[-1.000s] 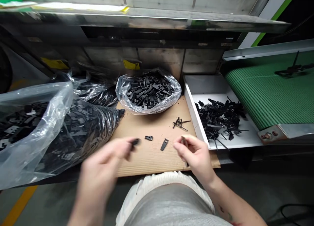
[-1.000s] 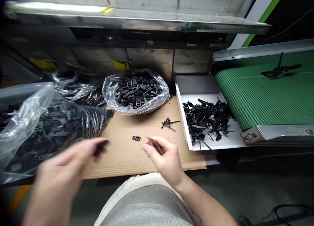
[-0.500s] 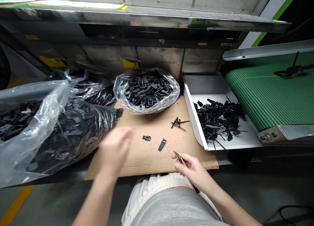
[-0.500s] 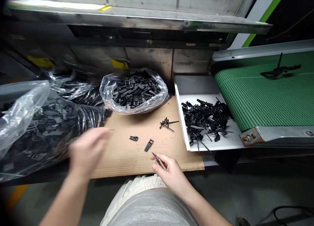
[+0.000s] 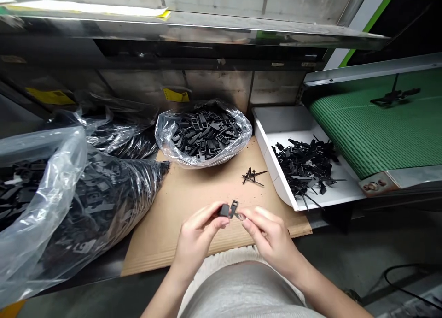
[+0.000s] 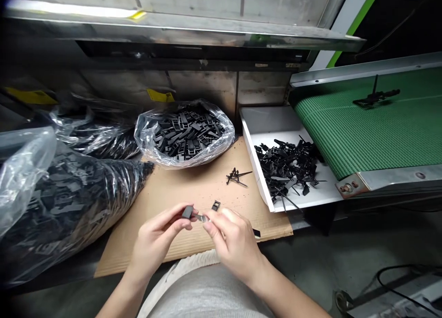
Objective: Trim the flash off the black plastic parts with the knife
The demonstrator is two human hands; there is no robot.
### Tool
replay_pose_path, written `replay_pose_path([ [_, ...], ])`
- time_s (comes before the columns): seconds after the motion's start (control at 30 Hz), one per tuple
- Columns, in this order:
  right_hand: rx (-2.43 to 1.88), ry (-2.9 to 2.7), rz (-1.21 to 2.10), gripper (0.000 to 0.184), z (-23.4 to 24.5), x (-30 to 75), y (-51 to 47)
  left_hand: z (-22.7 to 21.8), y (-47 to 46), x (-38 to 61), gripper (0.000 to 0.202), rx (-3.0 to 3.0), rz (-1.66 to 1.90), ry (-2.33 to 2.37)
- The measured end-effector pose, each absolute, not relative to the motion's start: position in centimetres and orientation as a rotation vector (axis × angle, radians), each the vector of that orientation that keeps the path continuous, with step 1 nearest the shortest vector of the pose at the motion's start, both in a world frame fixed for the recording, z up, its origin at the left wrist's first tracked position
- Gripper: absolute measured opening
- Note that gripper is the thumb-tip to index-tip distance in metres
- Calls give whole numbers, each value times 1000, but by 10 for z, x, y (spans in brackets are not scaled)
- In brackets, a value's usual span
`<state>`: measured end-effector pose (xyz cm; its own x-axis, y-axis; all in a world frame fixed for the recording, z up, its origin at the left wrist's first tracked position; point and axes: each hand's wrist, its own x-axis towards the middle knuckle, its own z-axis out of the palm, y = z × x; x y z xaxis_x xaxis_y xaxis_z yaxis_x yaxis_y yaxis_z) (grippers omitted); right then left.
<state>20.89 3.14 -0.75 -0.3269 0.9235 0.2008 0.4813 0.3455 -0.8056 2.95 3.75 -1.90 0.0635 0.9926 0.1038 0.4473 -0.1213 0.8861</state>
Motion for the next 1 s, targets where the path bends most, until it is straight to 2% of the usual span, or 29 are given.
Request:
replay_pose_path([
  [0.13,-1182,-2031,679,26,11,195,27,3,27,23,15,1693,1166,1305],
  [0.67,-1218,-2086,487,24,17,175,16,6,26,4,22,1780,1214,1208],
  [0.8,-1353,-1959,416,23,9,186,27,10,21,4,29,1787,1179,1108],
  [0.9,-1395,-1746,485,19,8,200,33,7,19,3,26,1724,1154,1142],
  [1.0,-1247,-1703,733,18,13,203,29,3,19,3,26,1693,1146,1201],
])
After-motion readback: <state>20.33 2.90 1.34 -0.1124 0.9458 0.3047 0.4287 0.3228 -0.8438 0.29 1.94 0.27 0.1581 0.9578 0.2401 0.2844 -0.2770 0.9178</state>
